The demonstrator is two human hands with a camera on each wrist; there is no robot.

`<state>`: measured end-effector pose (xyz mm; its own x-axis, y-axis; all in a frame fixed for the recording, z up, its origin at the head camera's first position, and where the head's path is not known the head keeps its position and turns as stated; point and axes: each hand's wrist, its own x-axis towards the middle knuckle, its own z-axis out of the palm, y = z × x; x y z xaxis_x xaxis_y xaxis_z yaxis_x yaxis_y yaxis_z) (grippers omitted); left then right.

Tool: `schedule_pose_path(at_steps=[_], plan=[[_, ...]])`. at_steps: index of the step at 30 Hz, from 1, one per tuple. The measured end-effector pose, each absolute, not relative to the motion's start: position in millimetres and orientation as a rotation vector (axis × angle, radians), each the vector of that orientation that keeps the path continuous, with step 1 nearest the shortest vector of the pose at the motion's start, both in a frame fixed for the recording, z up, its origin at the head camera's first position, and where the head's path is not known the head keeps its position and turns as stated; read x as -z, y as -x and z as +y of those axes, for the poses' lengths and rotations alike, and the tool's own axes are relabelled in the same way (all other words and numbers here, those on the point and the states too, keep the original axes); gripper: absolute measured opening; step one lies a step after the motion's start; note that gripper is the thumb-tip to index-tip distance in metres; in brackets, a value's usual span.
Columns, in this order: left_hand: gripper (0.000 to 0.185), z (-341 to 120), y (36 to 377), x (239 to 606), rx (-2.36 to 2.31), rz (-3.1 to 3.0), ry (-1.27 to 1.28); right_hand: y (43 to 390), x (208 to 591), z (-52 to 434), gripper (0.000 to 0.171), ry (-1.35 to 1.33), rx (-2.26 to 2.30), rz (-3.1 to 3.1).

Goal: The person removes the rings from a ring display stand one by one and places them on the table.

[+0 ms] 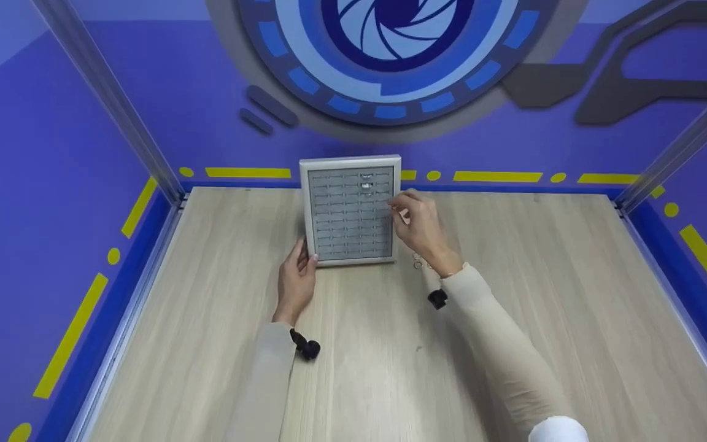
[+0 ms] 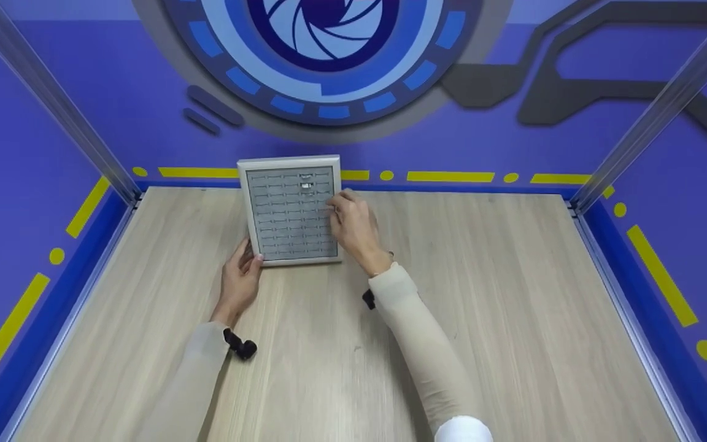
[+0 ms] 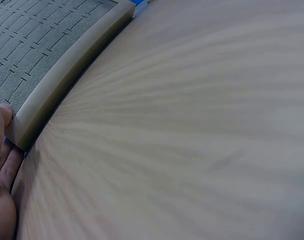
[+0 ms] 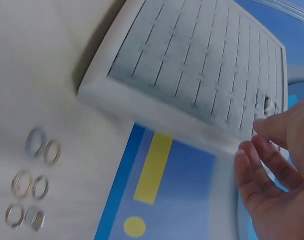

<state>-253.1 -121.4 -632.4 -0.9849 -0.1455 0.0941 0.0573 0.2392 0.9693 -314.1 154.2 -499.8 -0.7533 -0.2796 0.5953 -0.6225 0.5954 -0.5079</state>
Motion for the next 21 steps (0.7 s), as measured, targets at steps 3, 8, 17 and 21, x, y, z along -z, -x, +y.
schedule_pose_path(at_steps=[3,8,17,21], plan=[[0.063,-122,254,632,1.845,-2.330,-0.082,317,496,143,0.013,-0.725,-0.992,-2.343],[0.063,-122,253,633,1.853,-2.340,-0.088,321,494,129,0.012,-0.725,-0.933,-2.337],[0.063,-122,254,632,1.839,-2.345,-0.087,328,495,115,0.009,-0.662,-0.907,-2.390],[0.062,-123,255,633,1.820,-2.361,-0.086,331,496,111,0.010,-0.633,-0.871,-2.420]])
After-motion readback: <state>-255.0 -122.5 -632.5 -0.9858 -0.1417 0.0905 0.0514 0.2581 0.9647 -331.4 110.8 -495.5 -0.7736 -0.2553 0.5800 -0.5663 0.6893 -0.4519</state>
